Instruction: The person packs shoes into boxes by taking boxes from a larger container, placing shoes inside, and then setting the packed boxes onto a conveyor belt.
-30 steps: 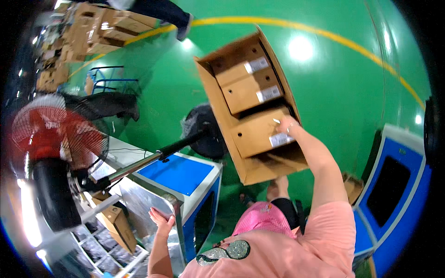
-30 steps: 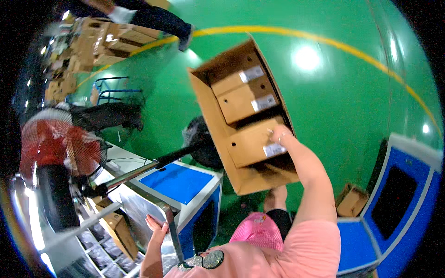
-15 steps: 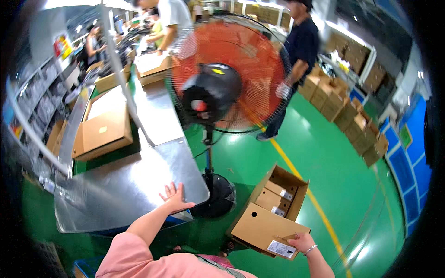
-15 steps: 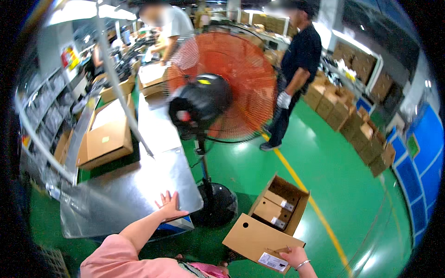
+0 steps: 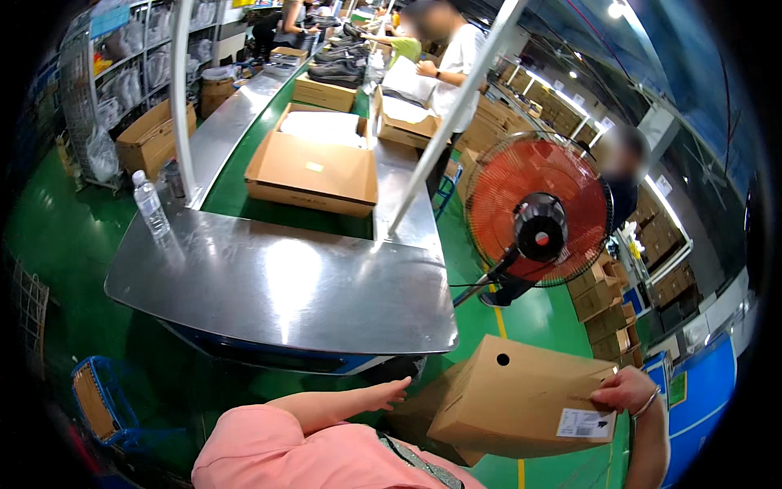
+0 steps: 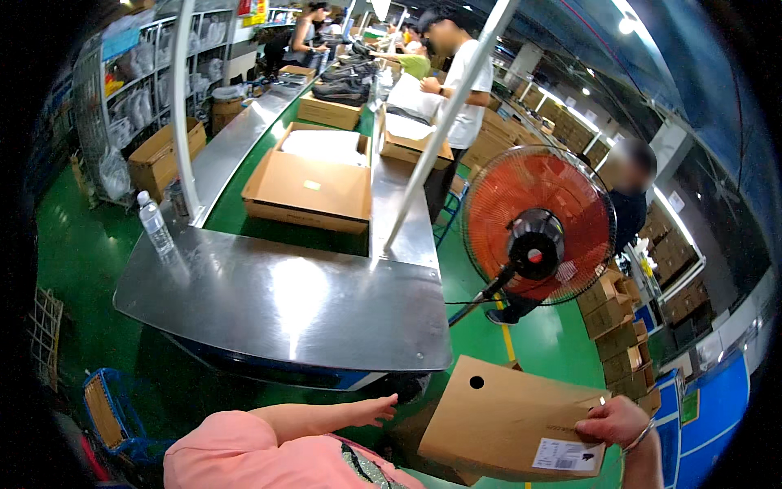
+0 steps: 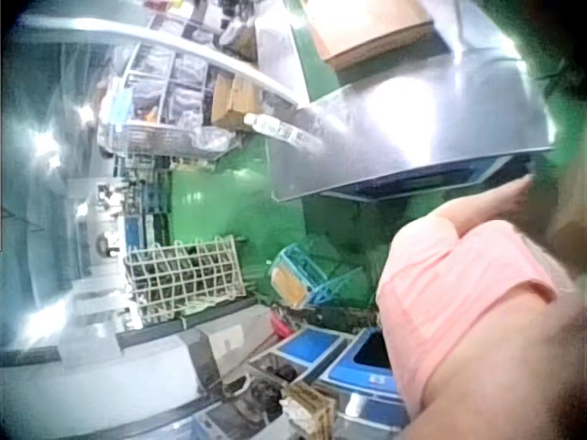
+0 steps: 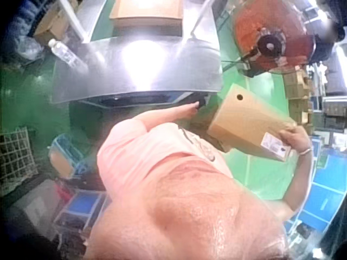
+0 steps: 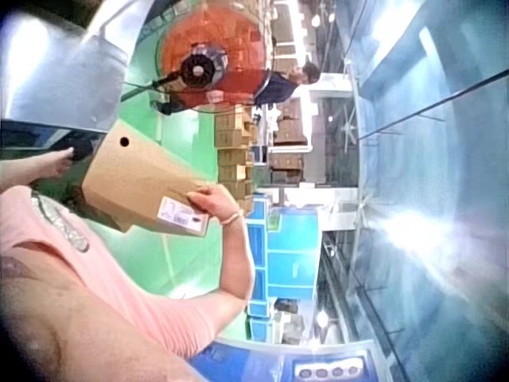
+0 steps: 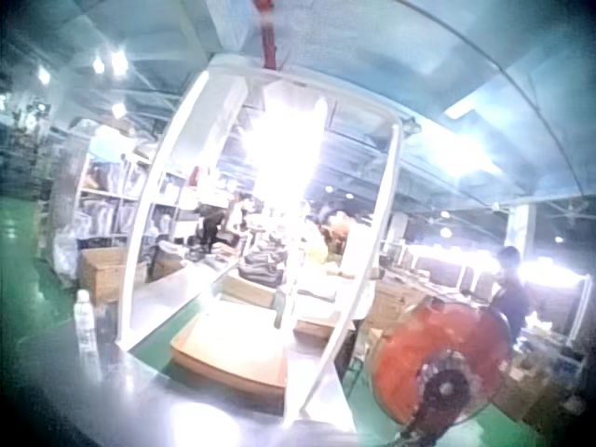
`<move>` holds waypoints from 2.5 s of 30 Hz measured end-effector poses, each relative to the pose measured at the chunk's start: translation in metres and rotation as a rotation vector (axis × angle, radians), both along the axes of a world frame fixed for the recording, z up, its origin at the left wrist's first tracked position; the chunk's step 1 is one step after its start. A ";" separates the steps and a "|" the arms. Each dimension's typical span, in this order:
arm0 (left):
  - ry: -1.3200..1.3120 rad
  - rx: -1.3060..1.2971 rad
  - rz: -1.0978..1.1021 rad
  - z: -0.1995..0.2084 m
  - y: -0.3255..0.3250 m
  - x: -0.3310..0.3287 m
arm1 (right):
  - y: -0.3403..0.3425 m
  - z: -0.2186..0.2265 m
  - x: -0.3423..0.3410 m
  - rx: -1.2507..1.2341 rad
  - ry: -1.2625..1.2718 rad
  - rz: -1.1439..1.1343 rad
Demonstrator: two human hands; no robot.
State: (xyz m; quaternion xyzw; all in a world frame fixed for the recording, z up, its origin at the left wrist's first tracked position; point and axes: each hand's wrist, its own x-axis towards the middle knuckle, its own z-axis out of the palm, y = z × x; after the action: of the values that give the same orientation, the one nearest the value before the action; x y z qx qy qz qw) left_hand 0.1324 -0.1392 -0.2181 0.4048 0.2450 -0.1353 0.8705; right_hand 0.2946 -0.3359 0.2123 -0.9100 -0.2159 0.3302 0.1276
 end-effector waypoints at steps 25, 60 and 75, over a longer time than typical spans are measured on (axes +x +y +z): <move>-0.100 -0.649 0.861 0.059 0.041 -0.231 | 0.453 -0.177 -0.070 0.003 -0.157 0.864; 0.109 2.257 0.309 0.127 0.066 -0.216 | 0.142 -0.348 -0.077 0.299 1.282 -0.126; -0.186 2.176 0.452 0.128 0.075 -0.194 | 0.142 -0.288 -0.074 0.945 1.078 -0.482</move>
State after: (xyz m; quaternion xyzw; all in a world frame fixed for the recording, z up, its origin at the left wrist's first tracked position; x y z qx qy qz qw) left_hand -0.0620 -0.0645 -0.0905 0.9063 0.2350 0.3439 0.0712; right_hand 0.2204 -0.1942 -0.0754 -0.4930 -0.0374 0.5650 0.6606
